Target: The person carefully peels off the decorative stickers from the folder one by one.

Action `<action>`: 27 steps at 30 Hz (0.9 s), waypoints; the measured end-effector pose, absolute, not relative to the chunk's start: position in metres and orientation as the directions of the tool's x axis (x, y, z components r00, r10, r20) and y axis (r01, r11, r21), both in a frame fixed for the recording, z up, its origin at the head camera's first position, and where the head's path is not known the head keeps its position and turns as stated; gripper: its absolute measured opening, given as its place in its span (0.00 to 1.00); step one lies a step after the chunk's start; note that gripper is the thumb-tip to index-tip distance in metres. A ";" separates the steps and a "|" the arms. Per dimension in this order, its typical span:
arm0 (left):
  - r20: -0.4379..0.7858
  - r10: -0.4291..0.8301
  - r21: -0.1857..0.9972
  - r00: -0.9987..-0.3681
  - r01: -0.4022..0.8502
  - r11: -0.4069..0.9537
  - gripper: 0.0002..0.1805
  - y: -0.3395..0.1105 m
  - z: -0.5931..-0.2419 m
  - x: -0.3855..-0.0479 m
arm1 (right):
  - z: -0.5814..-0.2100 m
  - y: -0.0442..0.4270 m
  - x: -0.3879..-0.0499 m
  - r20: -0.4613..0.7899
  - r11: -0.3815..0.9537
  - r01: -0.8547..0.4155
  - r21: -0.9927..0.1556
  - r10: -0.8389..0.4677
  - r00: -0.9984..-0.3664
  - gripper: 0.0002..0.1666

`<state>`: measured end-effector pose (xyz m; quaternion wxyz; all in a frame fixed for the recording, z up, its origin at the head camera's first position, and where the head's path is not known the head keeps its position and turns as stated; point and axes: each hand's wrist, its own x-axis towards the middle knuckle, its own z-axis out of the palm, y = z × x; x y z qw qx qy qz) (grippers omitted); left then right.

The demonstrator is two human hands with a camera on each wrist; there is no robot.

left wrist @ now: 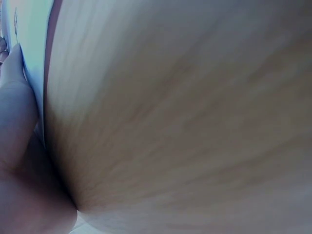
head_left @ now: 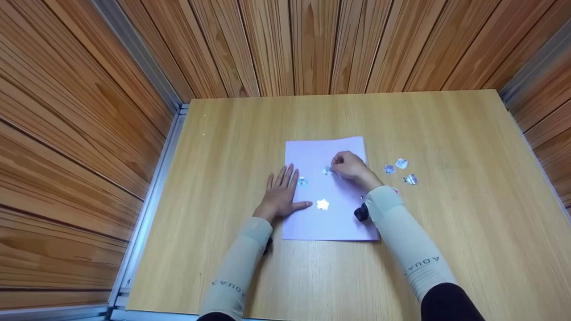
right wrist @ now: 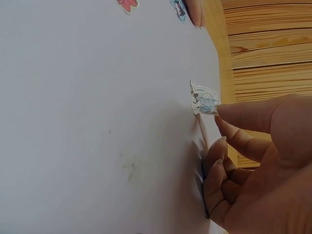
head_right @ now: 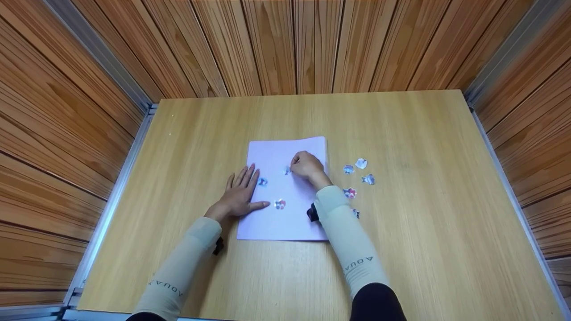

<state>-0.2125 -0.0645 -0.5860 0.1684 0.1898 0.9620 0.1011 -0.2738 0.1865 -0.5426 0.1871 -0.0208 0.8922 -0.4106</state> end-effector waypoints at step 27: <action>-0.289 0.400 0.286 -0.870 0.320 0.903 0.61 -0.065 -0.591 -0.213 | -0.542 0.194 -0.272 -0.326 0.568 0.167 -0.806 -0.190 -0.926 0.08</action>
